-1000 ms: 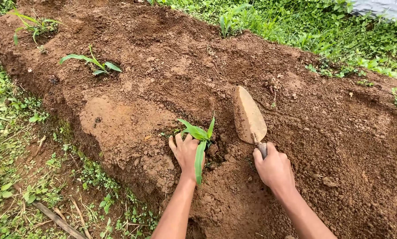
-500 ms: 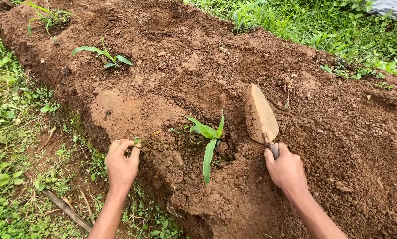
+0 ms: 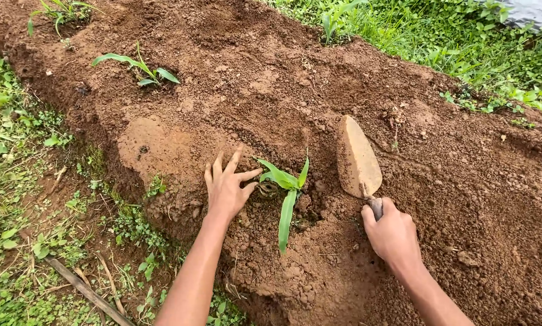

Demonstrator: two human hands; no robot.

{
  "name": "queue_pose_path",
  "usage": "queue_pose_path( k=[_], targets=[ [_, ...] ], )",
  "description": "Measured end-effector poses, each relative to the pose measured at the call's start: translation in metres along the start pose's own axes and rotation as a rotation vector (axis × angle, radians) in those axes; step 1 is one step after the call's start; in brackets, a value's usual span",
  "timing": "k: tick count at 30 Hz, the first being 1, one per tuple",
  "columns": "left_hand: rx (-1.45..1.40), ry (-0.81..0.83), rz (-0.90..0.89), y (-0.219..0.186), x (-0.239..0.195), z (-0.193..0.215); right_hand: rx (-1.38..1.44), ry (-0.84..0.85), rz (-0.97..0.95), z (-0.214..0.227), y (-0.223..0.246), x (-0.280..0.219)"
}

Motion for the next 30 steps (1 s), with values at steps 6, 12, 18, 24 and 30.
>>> queue_pose_path(
  k=[6,12,18,24,30],
  targets=[
    [-0.123,-0.1,0.012,0.03,0.011,-0.032,-0.003,0.026,-0.015,0.001,0.003,-0.003],
    [-0.256,-0.377,0.129,0.104,-0.004,-0.02,0.016,0.034,-0.025,0.004,0.002,-0.003],
    [0.204,-0.395,0.162,0.058,-0.038,0.047,0.083,0.034,-0.018,0.012,0.003,-0.003],
    [-0.659,0.075,-0.048,-0.129,-0.109,0.032,0.067,0.165,-0.042,0.012,0.004,0.002],
    [-0.309,0.089,-0.183,-0.181,-0.043,-0.053,0.09,0.022,-0.012,0.003,-0.005,0.001]
  ],
)
Point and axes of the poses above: each hand's wrist, its own x-axis towards the middle knuckle, its own z-axis out of the back of the hand, y = z × x, the point moved 2 cm from there along x, towards the middle knuckle, and after that the axes turned 6 degrees about -y, right-handed, at the moved point
